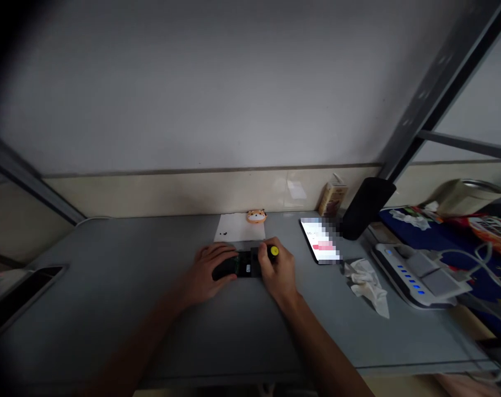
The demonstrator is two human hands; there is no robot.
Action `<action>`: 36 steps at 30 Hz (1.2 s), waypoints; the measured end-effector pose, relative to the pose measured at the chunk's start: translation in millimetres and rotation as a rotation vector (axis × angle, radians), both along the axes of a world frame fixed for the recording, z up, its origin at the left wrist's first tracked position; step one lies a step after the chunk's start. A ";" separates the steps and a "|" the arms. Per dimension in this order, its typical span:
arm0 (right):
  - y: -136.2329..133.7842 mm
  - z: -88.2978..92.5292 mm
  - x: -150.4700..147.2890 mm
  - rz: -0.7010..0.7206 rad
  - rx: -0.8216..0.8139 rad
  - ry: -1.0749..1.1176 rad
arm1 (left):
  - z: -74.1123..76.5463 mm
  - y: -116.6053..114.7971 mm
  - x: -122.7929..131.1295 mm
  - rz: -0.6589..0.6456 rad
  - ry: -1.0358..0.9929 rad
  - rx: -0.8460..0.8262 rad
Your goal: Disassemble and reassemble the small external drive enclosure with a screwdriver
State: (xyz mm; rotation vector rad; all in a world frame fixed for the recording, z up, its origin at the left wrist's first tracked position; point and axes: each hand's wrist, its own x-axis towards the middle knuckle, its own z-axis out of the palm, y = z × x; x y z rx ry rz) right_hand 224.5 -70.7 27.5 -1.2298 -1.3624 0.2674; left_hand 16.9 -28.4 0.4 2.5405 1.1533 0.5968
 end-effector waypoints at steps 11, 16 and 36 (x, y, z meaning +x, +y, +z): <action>-0.3 -2.1 1.6 -0.018 0.010 -0.031 | -1.2 2.4 -0.4 0.002 -0.025 -0.038; 8.8 6.1 -1.0 0.071 -0.062 -0.053 | -0.8 4.6 -2.2 0.034 -0.013 -0.054; 69.9 19.4 -6.0 0.693 -0.119 0.571 | 2.2 11.8 -2.4 -0.003 0.045 -0.066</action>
